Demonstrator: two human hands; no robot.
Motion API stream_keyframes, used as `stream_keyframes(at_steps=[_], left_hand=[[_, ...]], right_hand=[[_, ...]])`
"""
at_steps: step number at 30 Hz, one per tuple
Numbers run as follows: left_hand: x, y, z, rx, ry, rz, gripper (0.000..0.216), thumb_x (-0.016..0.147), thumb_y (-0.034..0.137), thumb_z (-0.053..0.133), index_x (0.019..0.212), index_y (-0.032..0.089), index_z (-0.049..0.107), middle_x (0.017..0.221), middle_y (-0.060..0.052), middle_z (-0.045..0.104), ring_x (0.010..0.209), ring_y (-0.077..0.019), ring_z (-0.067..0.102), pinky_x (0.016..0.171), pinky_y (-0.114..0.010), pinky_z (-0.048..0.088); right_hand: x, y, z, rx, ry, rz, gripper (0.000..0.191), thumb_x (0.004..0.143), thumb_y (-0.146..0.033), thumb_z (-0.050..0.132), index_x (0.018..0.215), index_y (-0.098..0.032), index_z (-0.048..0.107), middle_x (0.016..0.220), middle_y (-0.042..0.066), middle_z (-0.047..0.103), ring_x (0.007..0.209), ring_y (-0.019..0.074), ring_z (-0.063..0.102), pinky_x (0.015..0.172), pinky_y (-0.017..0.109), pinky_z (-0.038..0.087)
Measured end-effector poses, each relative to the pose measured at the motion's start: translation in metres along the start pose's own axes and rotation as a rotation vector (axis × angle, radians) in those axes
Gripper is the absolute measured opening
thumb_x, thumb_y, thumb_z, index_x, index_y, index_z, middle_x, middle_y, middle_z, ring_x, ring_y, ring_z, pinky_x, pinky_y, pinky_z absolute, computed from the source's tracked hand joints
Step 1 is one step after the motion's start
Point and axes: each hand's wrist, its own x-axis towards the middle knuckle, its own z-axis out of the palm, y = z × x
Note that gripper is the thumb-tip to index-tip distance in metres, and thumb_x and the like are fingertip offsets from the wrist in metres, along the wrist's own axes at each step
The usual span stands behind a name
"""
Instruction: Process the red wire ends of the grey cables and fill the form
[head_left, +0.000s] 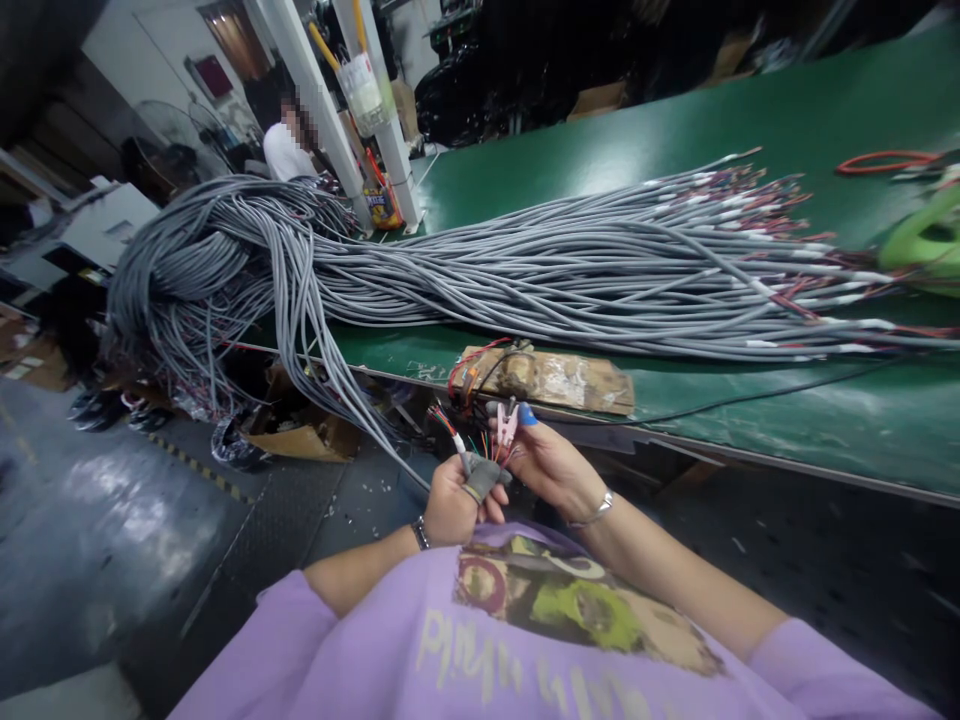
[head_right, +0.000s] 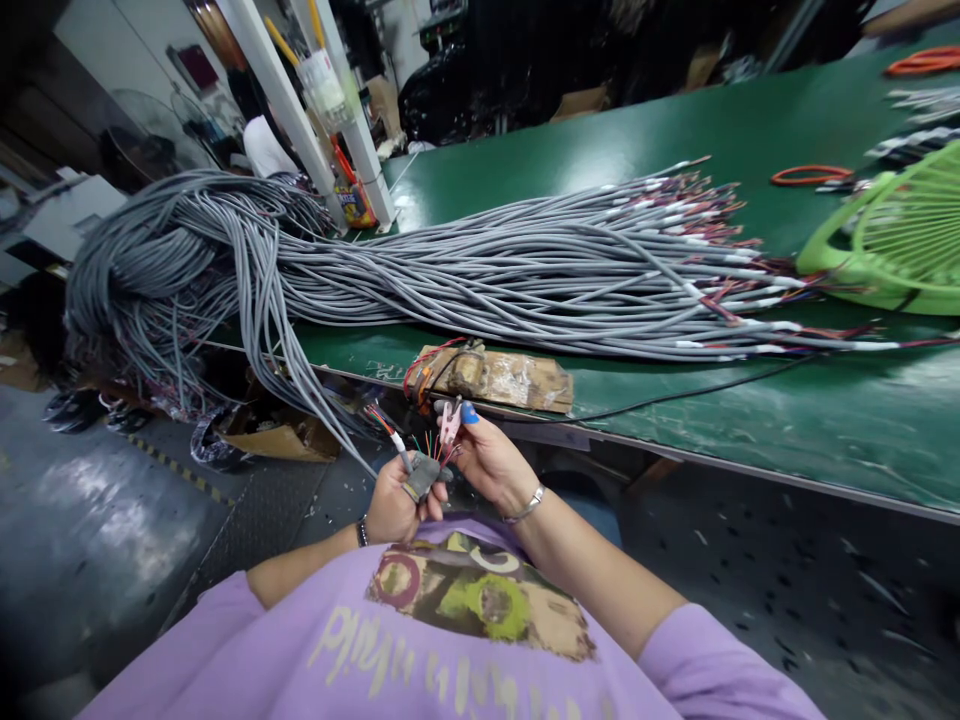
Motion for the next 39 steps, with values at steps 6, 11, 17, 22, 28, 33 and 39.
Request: stream_keyframes(at_steps=[6, 11, 17, 22, 28, 33, 39], left_hand=[[0.000, 0.000, 0.000, 0.008, -0.025, -0.042, 0.054, 0.059, 0.065, 0.073, 0.072, 0.015, 0.059, 0.050, 0.000, 0.063, 0.030, -0.0079, 0.051, 0.029, -0.016, 0.021], [-0.002, 0.003, 0.001, 0.005, -0.015, -0.029, 0.056, 0.058, 0.066, 0.073, 0.071, 0.014, 0.058, 0.050, 0.000, 0.063, 0.030, -0.0080, 0.051, 0.029, -0.016, 0.021], [-0.007, 0.009, 0.002, -0.001, -0.014, -0.037, 0.059, 0.055, 0.069, 0.074, 0.069, 0.015, 0.055, 0.048, 0.000, 0.062, 0.030, -0.0080, 0.051, 0.029, -0.016, 0.022], [-0.012, 0.009, -0.001, 0.015, -0.021, -0.021, 0.057, 0.057, 0.068, 0.074, 0.067, 0.016, 0.054, 0.048, 0.000, 0.062, 0.030, -0.0084, 0.051, 0.029, -0.016, 0.022], [-0.011, 0.005, -0.004, 0.003, -0.009, -0.036, 0.054, 0.057, 0.064, 0.076, 0.069, 0.015, 0.058, 0.048, -0.001, 0.063, 0.030, -0.0088, 0.052, 0.028, -0.016, 0.022], [-0.011, 0.007, -0.003, -0.027, -0.010, -0.022, 0.052, 0.058, 0.063, 0.076, 0.069, 0.015, 0.059, 0.048, 0.000, 0.063, 0.031, -0.0085, 0.051, 0.029, -0.015, 0.022], [-0.008, 0.010, 0.000, -0.050, -0.018, -0.015, 0.052, 0.058, 0.062, 0.076, 0.069, 0.015, 0.057, 0.048, 0.000, 0.063, 0.030, -0.0085, 0.052, 0.028, -0.015, 0.022]], right_hand=[[0.001, 0.003, -0.001, 0.038, 0.013, -0.006, 0.021, 0.068, -0.038, 0.081, 0.078, -0.022, 0.072, 0.070, -0.001, 0.069, 0.057, 0.0126, 0.056, 0.055, 0.025, 0.046], [-0.001, 0.003, 0.001, 0.057, 0.010, 0.014, 0.025, 0.067, -0.043, 0.080, 0.078, -0.022, 0.072, 0.070, -0.002, 0.068, 0.059, 0.0113, 0.055, 0.053, 0.023, 0.046], [-0.005, 0.000, -0.001, 0.055, -0.026, 0.023, 0.035, 0.067, -0.054, 0.076, 0.077, -0.021, 0.070, 0.075, 0.000, 0.070, 0.063, 0.0119, 0.058, 0.057, 0.024, 0.046], [-0.009, -0.005, -0.002, 0.020, -0.049, 0.106, 0.042, 0.063, -0.059, 0.076, 0.080, -0.021, 0.071, 0.073, 0.000, 0.069, 0.062, 0.0108, 0.058, 0.054, 0.022, 0.045], [-0.008, -0.007, -0.006, -0.079, -0.038, 0.075, 0.037, 0.061, -0.050, 0.081, 0.077, -0.019, 0.069, 0.069, -0.001, 0.066, 0.060, 0.0112, 0.055, 0.054, 0.023, 0.044], [-0.008, -0.003, -0.005, -0.176, 0.049, -0.056, 0.038, 0.066, -0.055, 0.076, 0.072, -0.019, 0.067, 0.064, 0.000, 0.062, 0.059, 0.0125, 0.052, 0.056, 0.026, 0.041], [-0.009, 0.000, 0.005, -0.243, 0.078, -0.166, 0.048, 0.058, -0.066, 0.075, 0.071, -0.020, 0.067, 0.066, 0.001, 0.063, 0.059, 0.0139, 0.050, 0.056, 0.028, 0.041]])
